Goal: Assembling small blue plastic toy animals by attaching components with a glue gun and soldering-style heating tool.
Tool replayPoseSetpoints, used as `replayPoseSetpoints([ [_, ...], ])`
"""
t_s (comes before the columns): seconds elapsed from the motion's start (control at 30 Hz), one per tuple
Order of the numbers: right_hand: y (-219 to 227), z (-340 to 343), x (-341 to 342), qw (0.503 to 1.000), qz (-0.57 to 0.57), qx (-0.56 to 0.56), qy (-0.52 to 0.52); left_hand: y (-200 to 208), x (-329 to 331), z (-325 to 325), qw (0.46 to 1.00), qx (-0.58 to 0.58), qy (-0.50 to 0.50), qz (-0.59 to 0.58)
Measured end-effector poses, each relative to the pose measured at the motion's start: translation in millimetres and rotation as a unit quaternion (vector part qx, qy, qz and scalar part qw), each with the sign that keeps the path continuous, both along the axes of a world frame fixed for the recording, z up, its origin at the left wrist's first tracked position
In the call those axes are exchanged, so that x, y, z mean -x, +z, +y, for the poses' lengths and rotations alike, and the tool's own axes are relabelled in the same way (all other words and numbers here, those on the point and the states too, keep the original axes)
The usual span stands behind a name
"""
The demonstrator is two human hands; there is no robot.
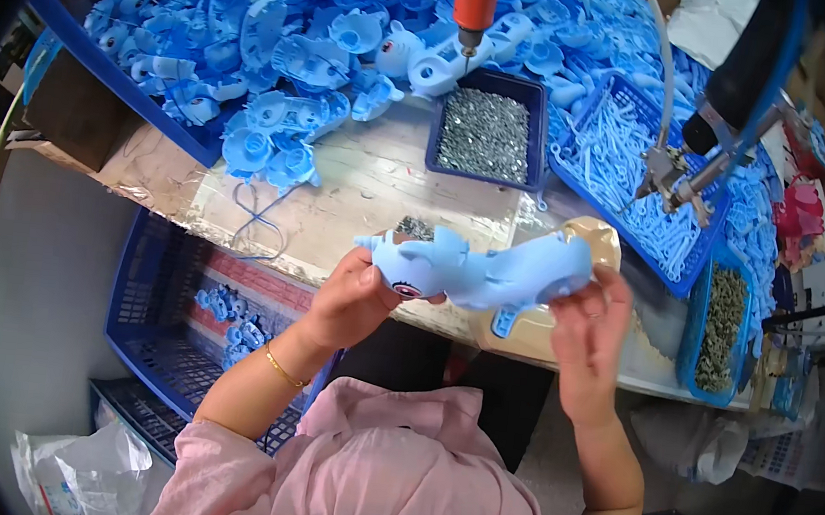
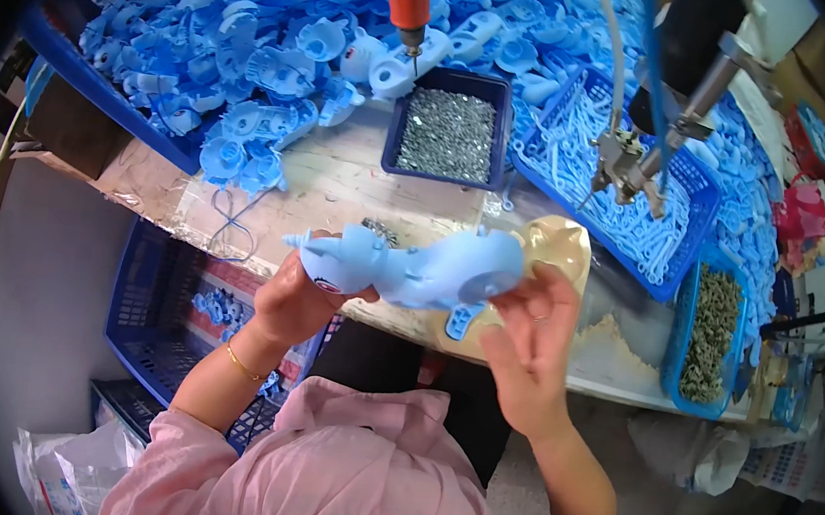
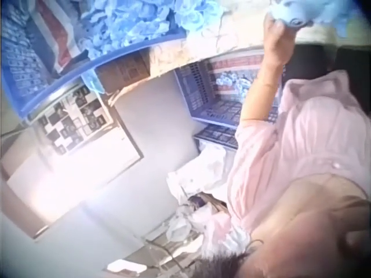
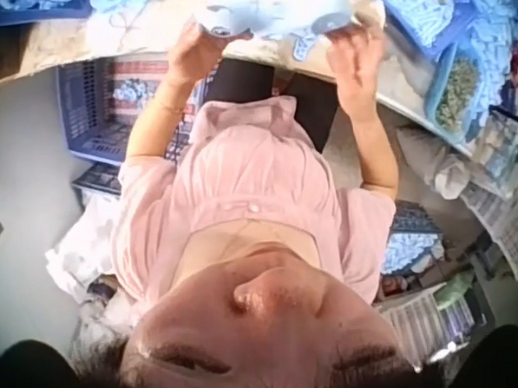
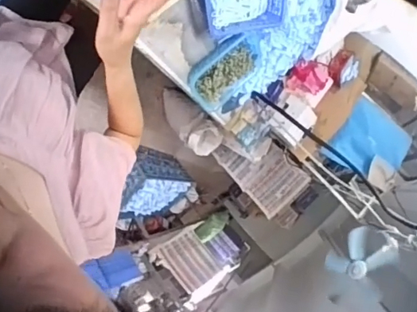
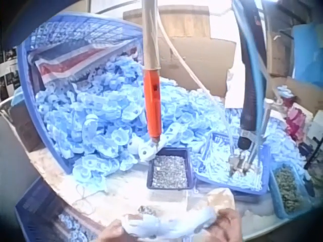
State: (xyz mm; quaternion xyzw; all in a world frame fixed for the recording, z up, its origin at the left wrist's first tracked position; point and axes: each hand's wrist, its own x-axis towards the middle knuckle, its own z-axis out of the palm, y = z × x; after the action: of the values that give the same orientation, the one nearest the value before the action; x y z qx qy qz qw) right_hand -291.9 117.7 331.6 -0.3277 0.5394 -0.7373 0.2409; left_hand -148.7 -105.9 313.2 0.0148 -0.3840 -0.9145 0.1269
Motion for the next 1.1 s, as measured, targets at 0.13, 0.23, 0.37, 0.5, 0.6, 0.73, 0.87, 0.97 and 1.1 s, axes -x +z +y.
replayPoseSetpoints([
  [0.13, 15, 26, -10, 0.998, -0.059, 0.016, -0.027, -29, 15, 26, 0.989, -0.022, -0.119, 0.085],
  [0.23, 22, 56, -5, 0.984, 0.140, -0.060, -0.091, -9, 25, 39, 0.996, 0.033, -0.055, -0.058],
  [0.37, 41, 41, 2, 0.827, 0.512, -0.171, -0.159, -16, 34, 35, 0.844, 0.531, 0.053, -0.060],
  [0.5, 13, 13, 1, 0.738, 0.582, -0.307, -0.146, -16, 59, 42, 0.725, 0.676, 0.121, 0.047],
  [0.6, -2, 6, -2, 0.757, 0.553, -0.329, -0.108, -26, 64, 46, 0.742, 0.665, 0.076, 0.020],
  [0.73, 13, 13, 7, 0.742, 0.561, -0.363, -0.059, -25, 64, 44, 0.736, 0.672, 0.076, 0.002],
  [0.87, -7, 28, 26, 0.739, 0.560, -0.375, -0.005, -27, 67, 44, 0.737, 0.672, 0.070, 0.020],
  [0.97, -4, 26, 28, 0.745, 0.563, -0.359, 0.003, -29, 67, 43, 0.733, 0.677, 0.065, 0.019],
  [1.1, -2, 24, 28, 0.731, 0.571, -0.373, 0.008, -27, 68, 45, 0.731, 0.679, 0.071, 0.012],
])
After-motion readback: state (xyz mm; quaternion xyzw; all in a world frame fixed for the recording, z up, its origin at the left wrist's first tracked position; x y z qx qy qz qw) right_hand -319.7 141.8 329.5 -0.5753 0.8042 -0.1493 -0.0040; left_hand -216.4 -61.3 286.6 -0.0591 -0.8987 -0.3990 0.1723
